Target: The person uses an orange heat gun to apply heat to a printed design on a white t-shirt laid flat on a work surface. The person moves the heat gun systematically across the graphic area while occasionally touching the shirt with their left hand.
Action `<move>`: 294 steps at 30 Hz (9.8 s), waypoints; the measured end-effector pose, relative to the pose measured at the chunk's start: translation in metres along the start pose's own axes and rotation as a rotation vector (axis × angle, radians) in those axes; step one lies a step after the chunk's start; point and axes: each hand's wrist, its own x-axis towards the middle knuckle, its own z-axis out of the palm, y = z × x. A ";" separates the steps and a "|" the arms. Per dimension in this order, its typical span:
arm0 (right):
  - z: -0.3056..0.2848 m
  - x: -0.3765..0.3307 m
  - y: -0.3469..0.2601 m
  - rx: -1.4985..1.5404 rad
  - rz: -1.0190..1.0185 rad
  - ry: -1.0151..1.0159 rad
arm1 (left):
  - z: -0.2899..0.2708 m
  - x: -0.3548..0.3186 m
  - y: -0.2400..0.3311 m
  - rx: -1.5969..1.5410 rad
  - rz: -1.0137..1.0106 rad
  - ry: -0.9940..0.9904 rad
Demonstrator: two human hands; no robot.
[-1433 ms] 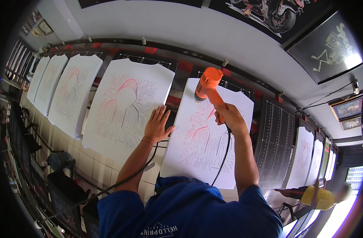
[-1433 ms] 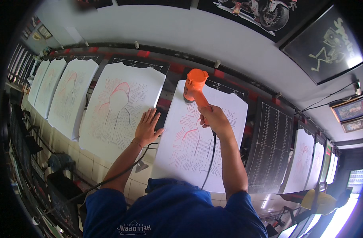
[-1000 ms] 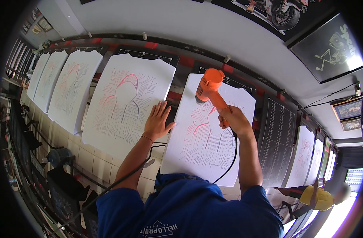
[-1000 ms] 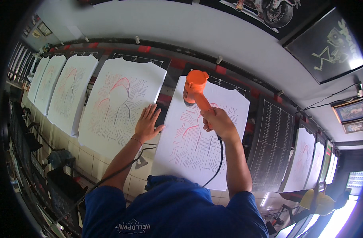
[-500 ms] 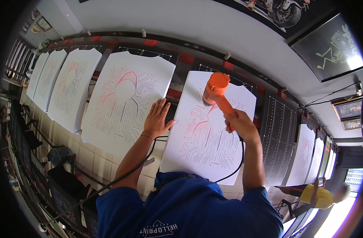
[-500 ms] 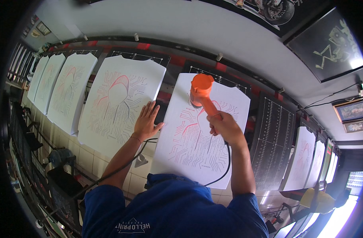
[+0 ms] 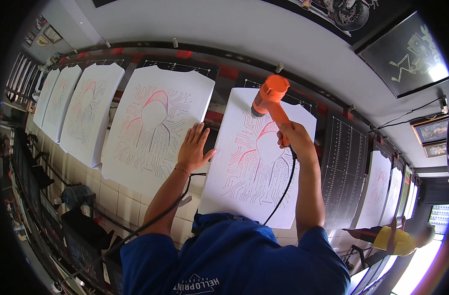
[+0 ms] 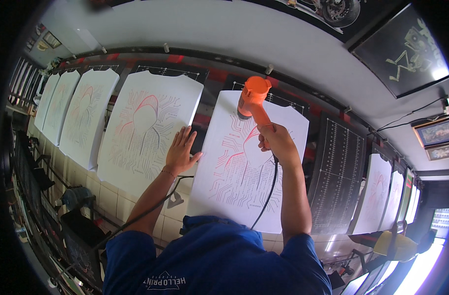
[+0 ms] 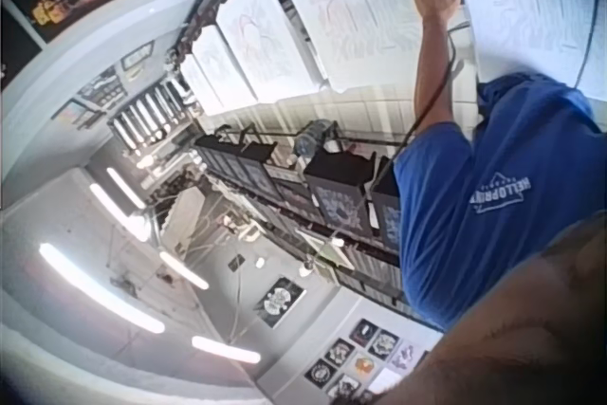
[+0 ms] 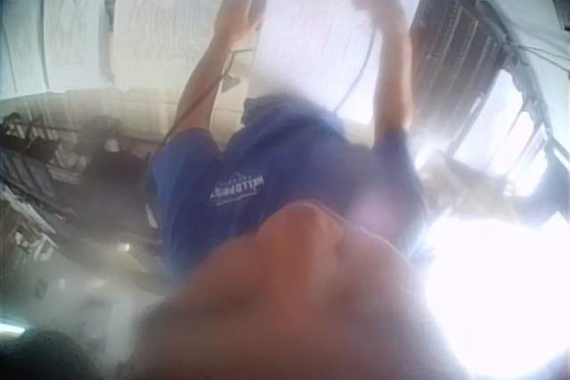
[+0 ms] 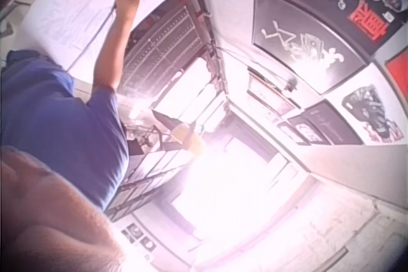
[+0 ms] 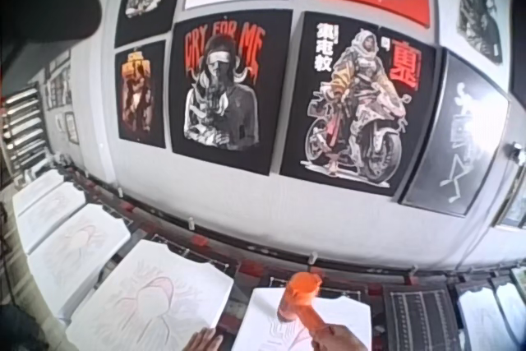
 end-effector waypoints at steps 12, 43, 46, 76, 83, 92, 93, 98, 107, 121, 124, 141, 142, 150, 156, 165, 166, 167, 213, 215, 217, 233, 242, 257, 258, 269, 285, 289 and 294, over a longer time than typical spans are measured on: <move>-0.007 -0.041 0.002 -0.042 0.052 -0.091 | 0.002 -0.001 0.000 -0.025 0.010 0.018; -0.023 -0.017 0.006 -0.005 0.012 0.104 | 0.003 -0.001 0.000 -0.024 0.005 0.023; -0.018 -0.019 0.011 -0.019 -0.011 0.111 | 0.002 0.001 0.001 -0.020 0.003 0.014; 0.034 -0.054 0.004 -0.002 0.092 -0.168 | 0.001 -0.002 0.000 -0.135 0.013 0.087; 0.045 -0.069 0.001 -0.027 0.093 -0.177 | -0.001 -0.002 -0.001 -0.150 0.021 0.090; 0.048 -0.079 0.012 -0.073 0.069 -0.113 | 0.002 -0.003 -0.002 -0.102 0.031 0.146; 0.046 -0.080 0.013 -0.057 0.070 -0.095 | 0.003 -0.002 -0.002 -0.094 0.021 0.158; 0.042 -0.091 0.017 -0.047 0.098 -0.027 | 0.007 -0.005 -0.004 -0.069 -0.009 0.190; 0.041 -0.109 0.020 0.080 0.135 -0.057 | 0.005 -0.030 0.005 -0.107 -0.117 0.197; 0.066 -0.118 0.031 0.056 0.140 -0.176 | 0.006 -0.053 0.010 -0.213 -0.127 0.243; 0.072 -0.127 0.032 0.039 0.136 -0.197 | 0.006 -0.054 0.011 -0.222 -0.131 0.239; 0.056 -0.129 0.043 0.057 0.092 0.076 | 0.007 -0.052 0.013 -0.181 -0.128 0.196; 0.052 -0.127 0.042 0.072 0.100 0.076 | 0.007 -0.052 0.013 -0.179 -0.128 0.198; 0.005 -0.098 0.040 0.113 -0.014 0.146 | 0.012 -0.063 0.025 -0.146 -0.153 0.202; -0.036 -0.060 0.031 0.186 -0.061 0.113 | 0.025 -0.094 0.079 -0.207 -0.206 0.157; -0.052 -0.056 0.018 0.081 0.059 -0.067 | 0.031 -0.118 0.122 -0.255 -0.266 0.138; -0.051 -0.055 0.019 0.091 0.054 -0.058 | 0.031 -0.117 0.122 -0.250 -0.271 0.134; -0.049 -0.053 0.022 0.102 0.048 -0.048 | 0.032 -0.116 0.122 -0.246 -0.275 0.130; -0.057 -0.072 0.030 0.084 0.104 0.237 | 0.051 0.131 0.076 -0.047 0.208 0.035; -0.063 -0.068 0.035 0.169 0.067 0.242 | 0.050 0.129 0.076 -0.057 0.241 0.032; -0.060 -0.057 0.042 0.166 -0.015 0.238 | 0.047 0.127 0.077 -0.059 0.262 0.023; -0.065 -0.048 0.046 0.154 0.002 0.330 | 0.046 0.132 0.079 -0.155 0.395 -0.008; -0.074 -0.063 0.053 0.210 0.023 0.326 | 0.050 0.133 0.081 -0.135 0.199 0.005; -0.075 -0.083 0.038 0.224 0.080 0.311 | 0.049 0.126 0.079 -0.084 0.198 0.015; -0.074 -0.081 0.041 0.205 0.052 0.338 | 0.049 0.125 0.078 -0.078 0.195 0.019; -0.083 -0.069 0.057 0.195 0.024 0.447 | 0.049 0.127 0.081 -0.082 0.195 0.009; -0.076 -0.093 0.054 0.207 0.091 0.430 | 0.049 0.137 0.077 -0.101 0.353 -0.006; -0.067 -0.090 0.054 0.110 0.119 0.480 | 0.052 0.141 0.078 -0.093 0.361 0.017; -0.071 -0.101 0.049 0.239 0.104 0.339 | 0.053 0.140 0.077 -0.100 0.353 0.005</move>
